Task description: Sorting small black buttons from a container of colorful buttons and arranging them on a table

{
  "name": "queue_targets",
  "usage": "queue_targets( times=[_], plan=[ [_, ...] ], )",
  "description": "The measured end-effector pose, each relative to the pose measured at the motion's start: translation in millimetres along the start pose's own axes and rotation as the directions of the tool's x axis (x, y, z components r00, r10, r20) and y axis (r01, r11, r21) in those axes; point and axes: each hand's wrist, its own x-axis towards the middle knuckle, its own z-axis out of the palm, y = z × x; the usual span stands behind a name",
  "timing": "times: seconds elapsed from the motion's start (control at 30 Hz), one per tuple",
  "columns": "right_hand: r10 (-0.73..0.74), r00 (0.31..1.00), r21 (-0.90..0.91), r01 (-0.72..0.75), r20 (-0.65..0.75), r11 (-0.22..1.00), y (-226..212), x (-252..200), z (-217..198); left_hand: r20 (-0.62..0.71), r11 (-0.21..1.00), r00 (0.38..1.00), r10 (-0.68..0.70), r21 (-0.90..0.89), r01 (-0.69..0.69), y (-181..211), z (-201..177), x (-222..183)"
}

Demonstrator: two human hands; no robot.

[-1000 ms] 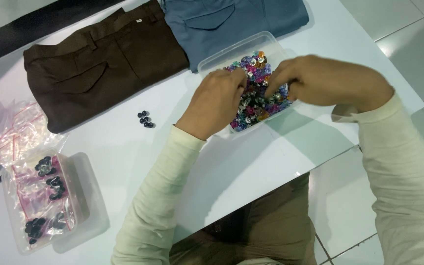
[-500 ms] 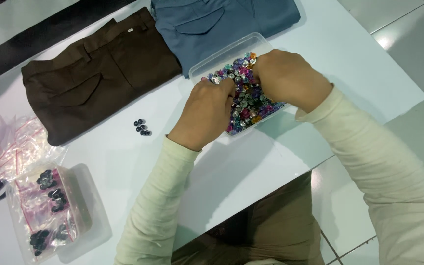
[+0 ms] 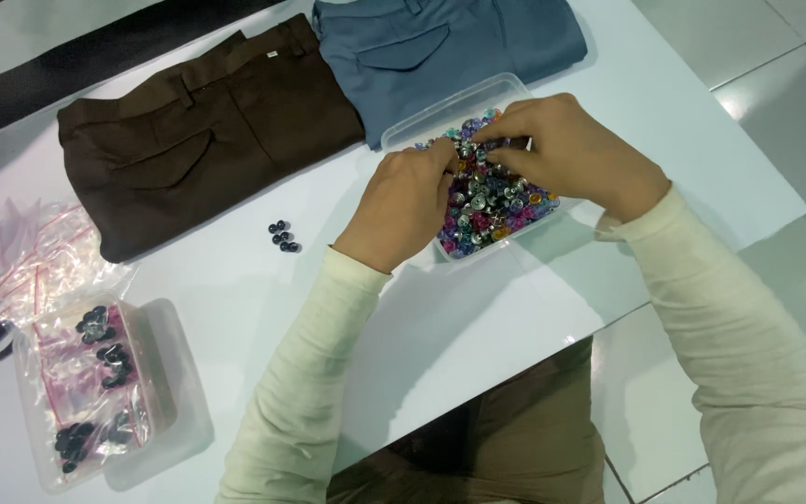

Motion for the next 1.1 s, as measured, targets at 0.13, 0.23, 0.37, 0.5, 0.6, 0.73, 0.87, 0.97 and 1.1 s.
queue_targets(
  times=[0.13, 0.23, 0.37, 0.5, 0.6, 0.73, 0.87, 0.97, 1.1],
  plan=[
    [0.058, 0.998, 0.255, -0.052, -0.014, 0.966, 16, -15, 7, -0.061, 0.998, 0.998, 0.0, -0.065, -0.004, -1, -2, 4],
    [0.02, 0.998, 0.448, 0.005, -0.051, 0.894, 30, -18, 16, -0.099, 0.994, 0.995, 0.01, -0.108, -0.021, 5, -8, 5],
    [0.033, 0.997, 0.432, 0.0, -0.069, 0.902, 18, -20, 11, -0.164, 0.985, 0.986, -0.003, -0.172, -0.025, 0, -5, 4],
    [0.02, 1.0, -0.026, -0.021, -0.02, 0.999, 12, -10, 8, -0.255, 0.994, 0.965, 0.056, 0.109, -0.029, -13, 8, 2],
    [-0.03, 0.999, -0.341, 0.024, -0.014, 0.94, 42, 15, 34, -0.278, 0.978, 0.958, 0.071, 0.208, -0.012, -16, 13, 4],
    [-0.027, 0.999, -0.385, 0.014, -0.028, 0.923, 40, 37, 56, -0.322, 0.964, 0.943, 0.081, 0.267, 0.008, -28, 26, 3],
    [0.031, 0.999, -0.551, -0.036, -0.018, 0.834, 56, 40, 67, -0.294, 0.968, 0.956, -0.006, 0.239, 0.079, -34, 30, 3],
    [0.036, 0.999, -0.601, -0.027, 0.002, 0.799, 53, 36, 60, -0.287, 0.97, 0.957, -0.031, 0.221, 0.098, -36, 33, 4],
    [0.053, 0.998, -0.658, -0.065, -0.039, 0.75, 61, 26, 64, -0.259, 0.971, 0.963, -0.067, 0.207, 0.123, -40, 40, 5]
  ],
)
